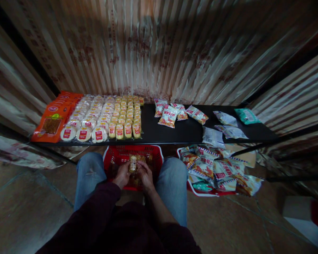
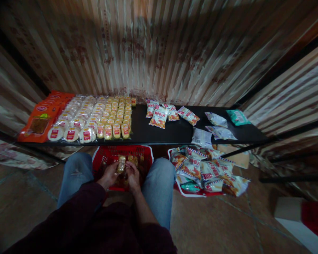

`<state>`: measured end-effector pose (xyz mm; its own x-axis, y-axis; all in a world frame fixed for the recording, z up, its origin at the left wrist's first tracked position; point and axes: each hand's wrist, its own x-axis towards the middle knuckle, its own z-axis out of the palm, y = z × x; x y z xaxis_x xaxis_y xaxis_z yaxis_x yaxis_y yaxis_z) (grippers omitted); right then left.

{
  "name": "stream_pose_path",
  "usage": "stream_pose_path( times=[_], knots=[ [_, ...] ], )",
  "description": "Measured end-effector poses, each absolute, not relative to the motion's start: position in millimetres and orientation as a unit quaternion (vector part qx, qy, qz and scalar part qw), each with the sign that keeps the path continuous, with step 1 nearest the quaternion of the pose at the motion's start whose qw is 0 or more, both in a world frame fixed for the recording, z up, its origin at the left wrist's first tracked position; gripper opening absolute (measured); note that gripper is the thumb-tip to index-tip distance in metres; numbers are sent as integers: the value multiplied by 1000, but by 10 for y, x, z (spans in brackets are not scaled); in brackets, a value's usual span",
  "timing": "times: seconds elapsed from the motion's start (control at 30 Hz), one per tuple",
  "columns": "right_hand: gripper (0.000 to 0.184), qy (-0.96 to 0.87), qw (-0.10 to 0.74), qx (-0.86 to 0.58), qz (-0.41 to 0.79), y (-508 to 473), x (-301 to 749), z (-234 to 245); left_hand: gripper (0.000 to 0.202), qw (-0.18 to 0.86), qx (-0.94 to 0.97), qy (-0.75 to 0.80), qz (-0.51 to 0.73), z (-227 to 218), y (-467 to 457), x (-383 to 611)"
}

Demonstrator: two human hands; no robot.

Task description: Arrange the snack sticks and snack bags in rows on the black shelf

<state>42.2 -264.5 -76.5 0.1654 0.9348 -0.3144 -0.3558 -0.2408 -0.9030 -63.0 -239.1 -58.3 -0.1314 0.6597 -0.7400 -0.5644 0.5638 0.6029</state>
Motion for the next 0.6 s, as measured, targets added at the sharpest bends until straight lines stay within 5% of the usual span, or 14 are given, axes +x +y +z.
stream_pose_path(
  times=[0.6],
  knots=[
    [35, -245, 553, -482, 634, -2679, 409, -613, 18, 695, -85, 568, 433, -653, -2380, -602]
  ],
)
